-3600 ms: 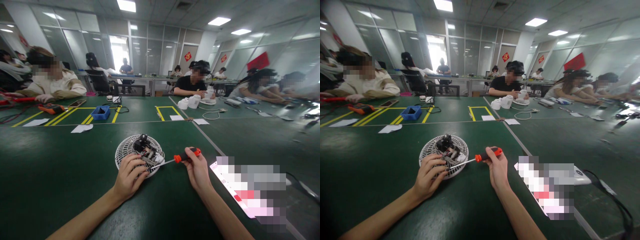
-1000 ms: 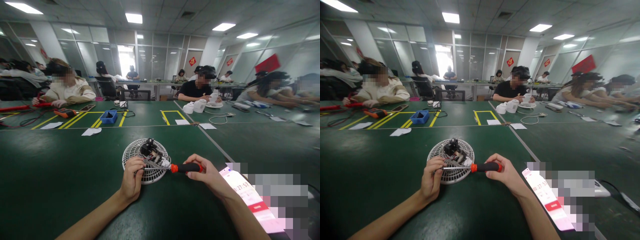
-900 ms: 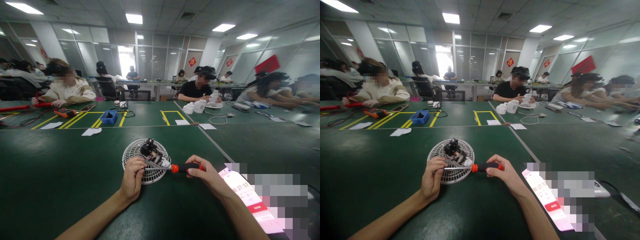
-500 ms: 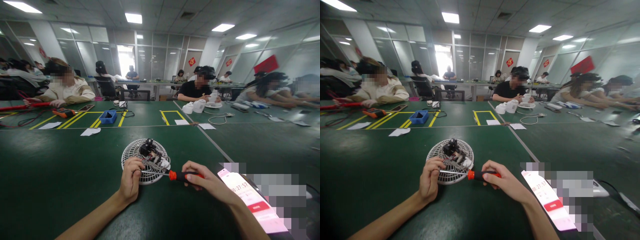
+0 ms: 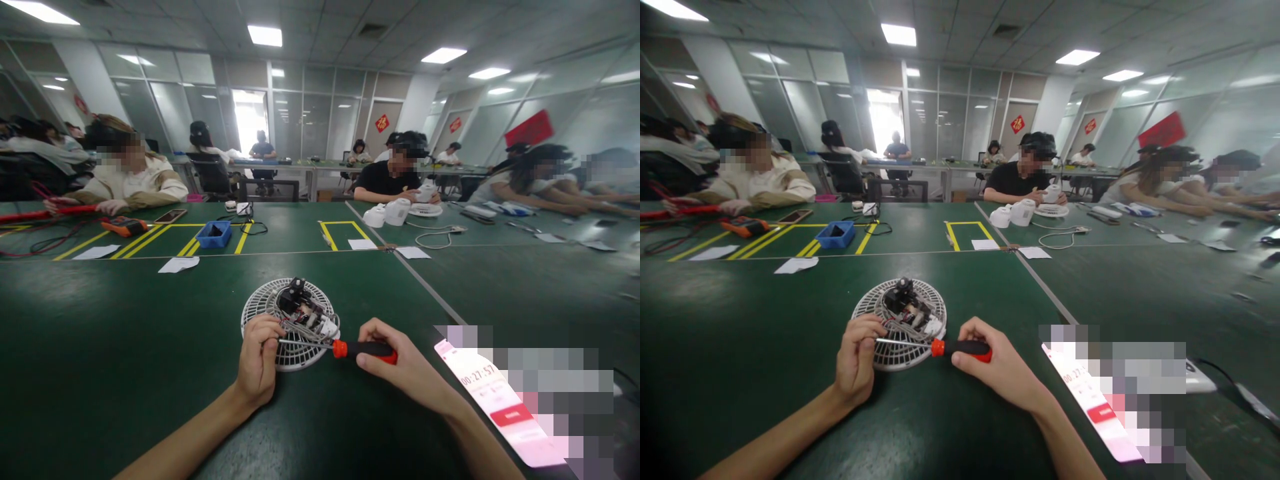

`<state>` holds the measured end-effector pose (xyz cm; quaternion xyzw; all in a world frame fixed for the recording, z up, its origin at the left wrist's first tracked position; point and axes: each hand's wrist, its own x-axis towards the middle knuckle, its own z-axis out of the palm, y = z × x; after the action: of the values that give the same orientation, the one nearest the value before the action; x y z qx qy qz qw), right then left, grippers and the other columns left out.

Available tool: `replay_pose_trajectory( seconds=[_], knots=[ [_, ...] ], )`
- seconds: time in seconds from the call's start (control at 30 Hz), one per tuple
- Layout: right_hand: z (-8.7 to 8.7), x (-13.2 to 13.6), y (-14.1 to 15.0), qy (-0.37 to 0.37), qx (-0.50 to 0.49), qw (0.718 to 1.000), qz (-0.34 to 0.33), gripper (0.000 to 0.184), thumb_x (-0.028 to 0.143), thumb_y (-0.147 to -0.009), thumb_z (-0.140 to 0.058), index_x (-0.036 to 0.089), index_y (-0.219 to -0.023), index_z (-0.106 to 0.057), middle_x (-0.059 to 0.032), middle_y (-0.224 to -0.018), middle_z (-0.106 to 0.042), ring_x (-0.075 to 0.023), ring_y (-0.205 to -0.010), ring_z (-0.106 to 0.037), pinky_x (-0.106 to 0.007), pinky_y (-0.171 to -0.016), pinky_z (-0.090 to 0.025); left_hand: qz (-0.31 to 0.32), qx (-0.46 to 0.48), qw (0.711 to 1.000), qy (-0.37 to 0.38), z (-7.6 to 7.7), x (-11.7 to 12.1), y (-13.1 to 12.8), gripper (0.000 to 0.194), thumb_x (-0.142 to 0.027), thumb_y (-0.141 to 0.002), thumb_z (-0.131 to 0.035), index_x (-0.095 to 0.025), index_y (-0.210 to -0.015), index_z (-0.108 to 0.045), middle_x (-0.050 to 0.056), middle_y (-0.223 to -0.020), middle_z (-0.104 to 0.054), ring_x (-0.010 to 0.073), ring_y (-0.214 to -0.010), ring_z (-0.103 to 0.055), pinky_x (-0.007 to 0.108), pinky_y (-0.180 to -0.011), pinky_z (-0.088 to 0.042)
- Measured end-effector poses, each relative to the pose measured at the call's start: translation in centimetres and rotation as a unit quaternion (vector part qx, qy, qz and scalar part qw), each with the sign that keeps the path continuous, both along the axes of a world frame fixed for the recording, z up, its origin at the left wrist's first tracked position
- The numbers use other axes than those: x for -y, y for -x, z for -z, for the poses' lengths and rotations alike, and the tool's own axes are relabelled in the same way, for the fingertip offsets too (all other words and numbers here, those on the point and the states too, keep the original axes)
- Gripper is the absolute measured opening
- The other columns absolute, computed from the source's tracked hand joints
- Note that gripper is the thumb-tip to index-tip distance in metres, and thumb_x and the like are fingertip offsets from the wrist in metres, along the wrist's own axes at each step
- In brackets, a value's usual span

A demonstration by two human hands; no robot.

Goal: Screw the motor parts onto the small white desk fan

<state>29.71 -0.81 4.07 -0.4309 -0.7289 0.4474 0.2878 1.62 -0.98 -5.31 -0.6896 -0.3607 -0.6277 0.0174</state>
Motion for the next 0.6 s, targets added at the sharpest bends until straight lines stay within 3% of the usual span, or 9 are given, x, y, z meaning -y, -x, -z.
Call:
replay_pose_trajectory(
  seconds=[0.2,0.37,0.6],
  knots=[
    [0.32,-0.02,-0.13,-0.017,-0.027,0.999,0.021,0.026,0.033,-0.083,-0.077,0.024,-0.09,-0.054,0.003,-0.087,-0.052,-0.0165,-0.077,-0.05,-0.028,-0.07,-0.039,-0.011,-0.009,1.0,-0.008,-0.35,0.06,0.01,0.017,-0.014,-0.1,-0.045,-0.021,-0.108,-0.058,0.004,-0.097,-0.065,0.0192,-0.105,-0.062,0.039,-0.095,-0.052],
    [0.55,0.03,-0.11,-0.039,-0.05,0.997,0.047,0.028,0.037,-0.083,-0.077,0.024,-0.091,-0.054,0.0023,-0.088,-0.053,-0.0176,-0.077,-0.052,-0.029,-0.07,-0.04,-0.034,-0.021,0.999,-0.005,-0.28,0.12,0.11,0.022,-0.016,-0.1,-0.046,-0.02,-0.118,-0.058,0.008,-0.11,-0.063,0.0212,-0.111,-0.06,0.041,-0.097,-0.052],
    [0.38,-0.09,-0.2,-0.037,-0.042,0.997,0.054,0.029,0.042,-0.082,-0.077,0.024,-0.09,-0.056,0.0013,-0.086,-0.056,-0.0188,-0.076,-0.054,-0.03,-0.069,-0.041,-0.058,-0.031,0.998,-0.02,-0.94,0.15,-0.18,0.02,-0.012,-0.098,-0.047,-0.022,-0.111,-0.059,0.006,-0.105,-0.065,0.02,-0.105,-0.063,0.039,-0.091,-0.055]
  ],
)
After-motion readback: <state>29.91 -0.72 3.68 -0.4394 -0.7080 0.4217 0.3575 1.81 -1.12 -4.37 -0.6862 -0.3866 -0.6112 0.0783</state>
